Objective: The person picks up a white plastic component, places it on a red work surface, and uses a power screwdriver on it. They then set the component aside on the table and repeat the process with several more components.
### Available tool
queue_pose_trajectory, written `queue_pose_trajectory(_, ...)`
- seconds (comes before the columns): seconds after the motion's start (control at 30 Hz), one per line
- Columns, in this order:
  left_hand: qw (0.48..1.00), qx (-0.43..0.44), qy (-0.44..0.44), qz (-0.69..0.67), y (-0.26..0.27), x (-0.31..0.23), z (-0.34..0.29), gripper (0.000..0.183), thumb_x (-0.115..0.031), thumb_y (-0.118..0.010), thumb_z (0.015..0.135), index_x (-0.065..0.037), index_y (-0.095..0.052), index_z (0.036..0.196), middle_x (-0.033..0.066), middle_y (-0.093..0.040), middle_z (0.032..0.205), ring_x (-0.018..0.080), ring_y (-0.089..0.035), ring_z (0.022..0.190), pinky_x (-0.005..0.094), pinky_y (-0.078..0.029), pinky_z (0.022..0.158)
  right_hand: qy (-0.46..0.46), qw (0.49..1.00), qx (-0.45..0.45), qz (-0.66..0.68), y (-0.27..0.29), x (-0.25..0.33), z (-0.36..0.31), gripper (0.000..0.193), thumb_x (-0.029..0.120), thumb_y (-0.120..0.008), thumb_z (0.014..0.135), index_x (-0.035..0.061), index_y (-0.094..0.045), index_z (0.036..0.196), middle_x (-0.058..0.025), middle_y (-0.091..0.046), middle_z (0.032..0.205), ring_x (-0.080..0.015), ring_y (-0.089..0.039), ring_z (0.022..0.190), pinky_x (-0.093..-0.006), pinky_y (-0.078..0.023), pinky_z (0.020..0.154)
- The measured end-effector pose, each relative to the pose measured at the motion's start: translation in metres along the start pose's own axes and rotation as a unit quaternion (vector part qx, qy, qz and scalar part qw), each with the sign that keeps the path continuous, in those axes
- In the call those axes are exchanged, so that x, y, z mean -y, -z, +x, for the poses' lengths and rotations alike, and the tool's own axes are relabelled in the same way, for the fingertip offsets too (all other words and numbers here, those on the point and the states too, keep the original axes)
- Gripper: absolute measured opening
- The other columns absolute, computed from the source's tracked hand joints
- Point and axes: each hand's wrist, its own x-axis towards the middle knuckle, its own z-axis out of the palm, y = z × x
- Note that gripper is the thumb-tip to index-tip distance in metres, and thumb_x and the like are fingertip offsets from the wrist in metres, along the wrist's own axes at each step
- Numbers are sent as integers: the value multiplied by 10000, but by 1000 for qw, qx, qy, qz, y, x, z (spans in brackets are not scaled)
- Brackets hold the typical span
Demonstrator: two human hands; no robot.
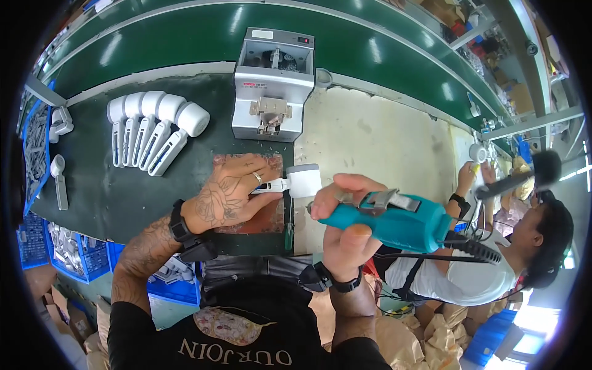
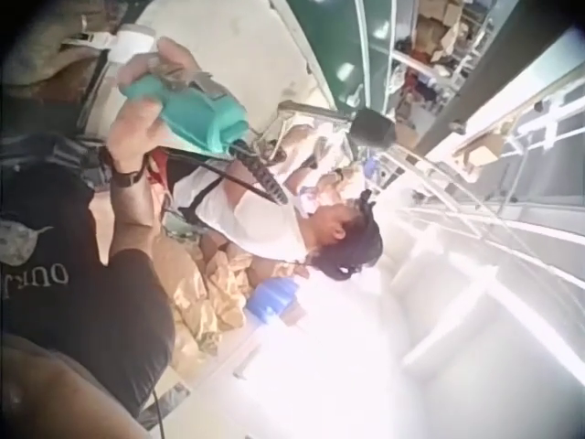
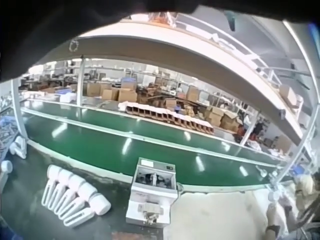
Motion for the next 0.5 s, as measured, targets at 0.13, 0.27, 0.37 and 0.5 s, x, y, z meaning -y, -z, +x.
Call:
queue_pose_trajectory(0.13, 998, 36, 8, -46, 5, 10, 2, 280, -229, -765, 809, -60, -698, 1021, 88, -637, 937, 285, -621, 914, 400, -500, 783, -20, 999, 22, 28, -18, -4, 17, 802, 726, -560, 865, -18, -514, 1160, -36, -488, 695, -157, -494, 618, -303, -407, 562)
queue_pose_trajectory(0.27, 996, 83, 17, -26, 10, 19, 1, 332, -277, -773, 802, -72, -696, 1052, 74, -633, 954, 267, -613, 925, 386, -499, 787, 6, 998, 43, 36, -36, -20, 44, 771, 692, -578, 877, -31, -530, 1139, -53, -510, 677, -158, -503, 595, -305, -420, 562)
queue_pose_trajectory(0.37, 998, 35, -11, 46, 12, 10, -5, 384, -315, -782, 791, -93, -689, 1090, 51, -623, 989, 242, -600, 917, 378, -496, 794, 30, 998, 53, 25, -46, -32, 61, 727, 647, -576, 908, -48, -545, 1119, -69, -540, 688, -164, -531, 605, -305, -438, 564)
queue_pose_trajectory(0.5, 997, 18, -34, 60, 7, 16, -11, 471, -333, -768, 787, -46, -642, 1138, 67, -585, 991, 244, -567, 912, 378, -487, 804, 49, 996, 69, -5, -69, -49, 84, 623, 571, -553, 966, -39, -560, 1091, -74, -572, 711, -165, -564, 636, -294, -452, 576)
